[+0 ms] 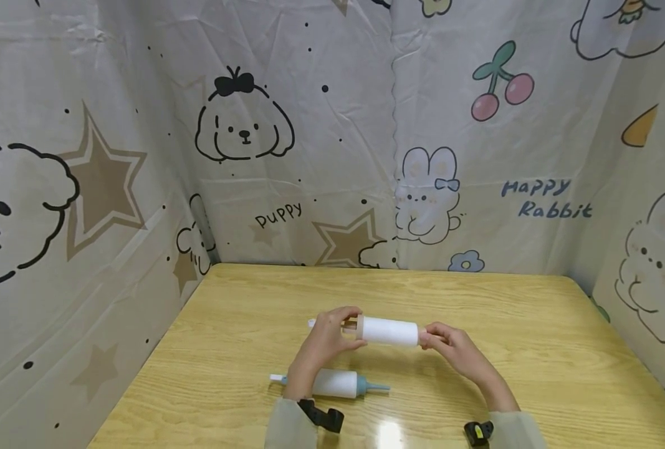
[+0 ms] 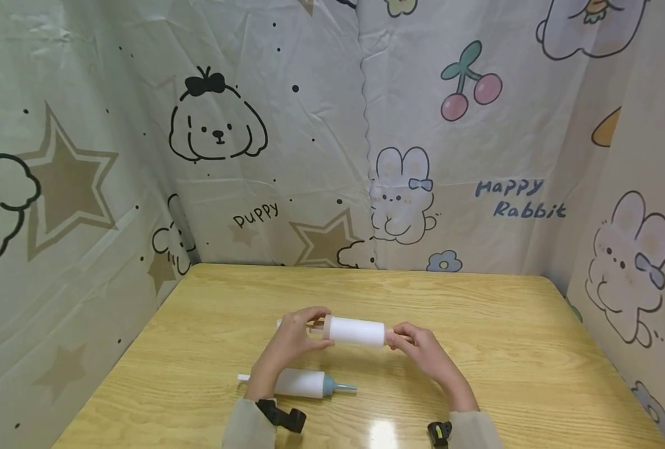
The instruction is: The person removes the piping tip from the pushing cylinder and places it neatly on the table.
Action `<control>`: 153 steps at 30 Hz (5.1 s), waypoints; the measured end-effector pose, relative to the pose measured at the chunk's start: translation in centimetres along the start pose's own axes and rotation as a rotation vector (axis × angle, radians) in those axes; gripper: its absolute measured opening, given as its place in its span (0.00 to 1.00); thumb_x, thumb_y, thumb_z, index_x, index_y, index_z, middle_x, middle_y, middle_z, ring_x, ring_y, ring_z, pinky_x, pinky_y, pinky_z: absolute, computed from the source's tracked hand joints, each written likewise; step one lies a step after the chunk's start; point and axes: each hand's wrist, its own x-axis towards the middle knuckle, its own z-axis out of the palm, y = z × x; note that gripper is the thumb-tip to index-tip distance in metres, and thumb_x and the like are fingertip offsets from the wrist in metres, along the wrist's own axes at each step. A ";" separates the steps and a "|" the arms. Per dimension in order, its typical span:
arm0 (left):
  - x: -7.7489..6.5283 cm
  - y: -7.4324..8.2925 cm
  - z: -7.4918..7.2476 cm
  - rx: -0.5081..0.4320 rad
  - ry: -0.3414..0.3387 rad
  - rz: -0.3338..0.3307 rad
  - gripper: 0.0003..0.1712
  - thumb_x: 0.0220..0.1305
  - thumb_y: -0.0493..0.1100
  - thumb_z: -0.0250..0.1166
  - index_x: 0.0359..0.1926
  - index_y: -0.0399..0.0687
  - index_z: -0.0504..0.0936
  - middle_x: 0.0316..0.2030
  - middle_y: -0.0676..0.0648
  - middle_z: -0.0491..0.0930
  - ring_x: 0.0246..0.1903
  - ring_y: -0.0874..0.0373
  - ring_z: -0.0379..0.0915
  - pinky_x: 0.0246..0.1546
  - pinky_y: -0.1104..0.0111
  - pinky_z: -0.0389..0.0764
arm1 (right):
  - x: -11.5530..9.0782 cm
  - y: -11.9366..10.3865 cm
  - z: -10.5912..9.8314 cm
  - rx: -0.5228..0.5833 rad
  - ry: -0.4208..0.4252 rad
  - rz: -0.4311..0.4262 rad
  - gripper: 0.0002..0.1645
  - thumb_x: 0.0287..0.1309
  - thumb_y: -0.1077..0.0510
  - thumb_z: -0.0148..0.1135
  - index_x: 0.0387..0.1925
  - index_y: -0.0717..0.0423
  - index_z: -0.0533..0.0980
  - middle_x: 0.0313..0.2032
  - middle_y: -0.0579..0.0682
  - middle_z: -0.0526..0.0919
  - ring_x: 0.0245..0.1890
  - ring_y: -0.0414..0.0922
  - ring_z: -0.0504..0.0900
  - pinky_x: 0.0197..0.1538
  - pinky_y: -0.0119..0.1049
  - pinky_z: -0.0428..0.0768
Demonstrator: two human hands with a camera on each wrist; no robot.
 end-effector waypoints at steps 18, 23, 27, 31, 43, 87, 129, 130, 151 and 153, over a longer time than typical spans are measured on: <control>-0.3 -0.7 -0.4 -0.032 -0.019 -0.043 0.31 0.51 0.40 0.77 0.56 0.39 0.79 0.53 0.38 0.82 0.47 0.47 0.84 0.45 0.63 0.87 | 0.4 0.2 0.6 -0.082 0.062 -0.095 0.15 0.64 0.55 0.62 0.50 0.58 0.77 0.46 0.54 0.85 0.50 0.46 0.83 0.49 0.36 0.85; -0.2 -0.7 -0.5 -0.032 -0.030 -0.063 0.31 0.51 0.41 0.77 0.57 0.41 0.79 0.53 0.40 0.82 0.48 0.49 0.83 0.45 0.68 0.86 | 0.4 -0.1 0.8 -0.113 0.086 -0.096 0.17 0.59 0.55 0.67 0.49 0.55 0.77 0.44 0.51 0.85 0.49 0.49 0.82 0.49 0.42 0.84; -0.3 -0.7 -0.5 -0.041 -0.037 -0.068 0.30 0.51 0.41 0.77 0.56 0.41 0.79 0.53 0.40 0.82 0.48 0.49 0.83 0.46 0.67 0.86 | 0.4 -0.3 0.8 -0.138 0.106 -0.132 0.18 0.56 0.57 0.70 0.47 0.52 0.76 0.44 0.48 0.84 0.46 0.35 0.79 0.47 0.41 0.84; -0.4 -0.7 -0.4 -0.064 -0.039 -0.057 0.30 0.51 0.40 0.76 0.56 0.41 0.79 0.53 0.40 0.82 0.47 0.48 0.84 0.46 0.62 0.86 | 0.3 -0.3 0.9 -0.165 0.119 -0.186 0.19 0.53 0.61 0.72 0.46 0.52 0.75 0.45 0.48 0.83 0.45 0.29 0.77 0.48 0.41 0.86; -0.7 -0.9 -0.5 -0.070 -0.028 -0.051 0.30 0.51 0.41 0.76 0.56 0.40 0.79 0.52 0.39 0.82 0.48 0.46 0.83 0.47 0.61 0.86 | 0.2 -0.6 0.8 -0.121 0.113 0.001 0.21 0.68 0.50 0.57 0.54 0.60 0.73 0.49 0.54 0.80 0.47 0.47 0.77 0.48 0.39 0.78; -0.9 -0.9 -0.6 -0.070 -0.057 -0.066 0.30 0.53 0.42 0.75 0.57 0.40 0.78 0.54 0.39 0.81 0.50 0.44 0.82 0.48 0.62 0.86 | 0.3 -0.5 1.0 -0.079 0.127 -0.083 0.28 0.58 0.56 0.69 0.56 0.62 0.70 0.52 0.60 0.78 0.50 0.41 0.76 0.55 0.39 0.80; -1.0 -0.9 -0.7 -0.053 -0.055 -0.063 0.30 0.54 0.44 0.74 0.58 0.42 0.77 0.54 0.41 0.81 0.51 0.47 0.81 0.48 0.67 0.85 | 0.4 -0.3 1.2 -0.158 0.157 -0.182 0.21 0.53 0.58 0.73 0.48 0.51 0.74 0.47 0.48 0.82 0.48 0.33 0.77 0.53 0.39 0.83; -1.0 -0.9 -0.7 -0.052 -0.054 -0.061 0.30 0.54 0.45 0.74 0.58 0.42 0.77 0.54 0.41 0.81 0.51 0.47 0.81 0.48 0.68 0.85 | 0.4 -0.3 1.2 -0.150 0.156 -0.176 0.23 0.53 0.58 0.73 0.49 0.52 0.74 0.48 0.49 0.82 0.49 0.34 0.77 0.54 0.39 0.82; -1.1 -1.0 -1.0 -0.035 -0.046 -0.043 0.30 0.55 0.45 0.74 0.58 0.41 0.77 0.55 0.41 0.81 0.49 0.49 0.83 0.48 0.60 0.86 | 0.2 -0.6 0.6 0.054 0.027 0.102 0.17 0.68 0.51 0.58 0.50 0.58 0.78 0.48 0.57 0.83 0.52 0.50 0.81 0.52 0.46 0.83; -1.2 -1.0 -1.0 -0.043 -0.045 -0.035 0.30 0.55 0.44 0.74 0.58 0.41 0.77 0.55 0.41 0.81 0.49 0.48 0.83 0.48 0.60 0.86 | 0.1 -0.5 0.7 0.044 0.036 0.065 0.17 0.66 0.52 0.61 0.51 0.57 0.77 0.50 0.57 0.82 0.55 0.55 0.79 0.52 0.47 0.83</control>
